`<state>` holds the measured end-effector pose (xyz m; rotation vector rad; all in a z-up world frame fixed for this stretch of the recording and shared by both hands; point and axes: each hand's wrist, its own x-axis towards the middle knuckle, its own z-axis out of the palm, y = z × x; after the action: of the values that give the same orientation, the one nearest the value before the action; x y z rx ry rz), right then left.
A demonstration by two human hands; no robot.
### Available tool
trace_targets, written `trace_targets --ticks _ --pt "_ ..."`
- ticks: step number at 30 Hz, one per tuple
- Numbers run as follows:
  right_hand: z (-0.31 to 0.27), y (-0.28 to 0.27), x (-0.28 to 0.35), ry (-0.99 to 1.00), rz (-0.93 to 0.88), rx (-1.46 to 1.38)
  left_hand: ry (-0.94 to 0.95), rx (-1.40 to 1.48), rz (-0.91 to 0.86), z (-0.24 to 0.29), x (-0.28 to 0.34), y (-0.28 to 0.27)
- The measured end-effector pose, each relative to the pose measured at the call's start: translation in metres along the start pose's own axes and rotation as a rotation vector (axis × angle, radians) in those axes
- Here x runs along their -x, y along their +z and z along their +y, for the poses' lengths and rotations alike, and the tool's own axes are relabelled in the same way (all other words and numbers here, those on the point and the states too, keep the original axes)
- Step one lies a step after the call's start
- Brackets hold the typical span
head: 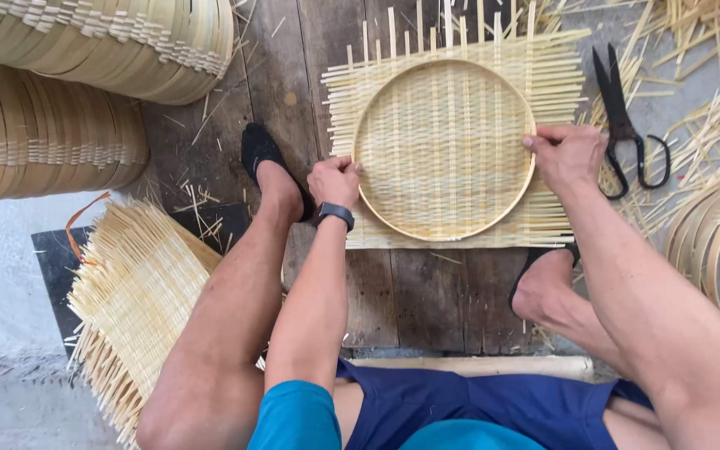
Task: The person is weaving bamboo strips into a basket shape, securing them with a bamboo hoop, and trimming excess strips with scissors.
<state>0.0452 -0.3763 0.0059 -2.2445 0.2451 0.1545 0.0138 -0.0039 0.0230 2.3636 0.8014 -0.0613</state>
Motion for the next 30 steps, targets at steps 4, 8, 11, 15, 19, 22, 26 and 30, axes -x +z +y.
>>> trace_targets --ticks 4,8,11,15,19,22,26,30 --pt "0.006 0.006 0.007 0.05 0.025 0.033 0.016 -0.096 -0.041 -0.012 -0.005 0.006" --pt "0.015 0.009 0.008 0.047 0.054 0.029 0.054 -0.073 -0.065 -0.016 -0.001 0.003" --pt "0.016 0.014 0.005 0.039 0.074 0.016 0.053 0.042 -0.098 -0.025 -0.009 0.005" --pt "0.019 0.017 0.008 -0.014 0.123 0.164 0.081 0.006 -0.1 -0.03 -0.019 0.01" --pt "0.014 0.014 0.007 0.034 0.095 0.111 -0.006 0.026 -0.12 -0.023 -0.02 0.012" --pt "0.013 0.017 0.01 0.083 0.09 0.091 0.007 0.025 -0.117 -0.027 -0.018 0.008" --pt "0.0 0.014 0.011 0.158 0.098 0.017 -0.005 0.109 -0.187 -0.023 -0.019 -0.001" --pt "0.008 0.019 0.01 0.203 0.106 0.039 -0.062 0.308 -0.193 -0.045 -0.026 0.012"
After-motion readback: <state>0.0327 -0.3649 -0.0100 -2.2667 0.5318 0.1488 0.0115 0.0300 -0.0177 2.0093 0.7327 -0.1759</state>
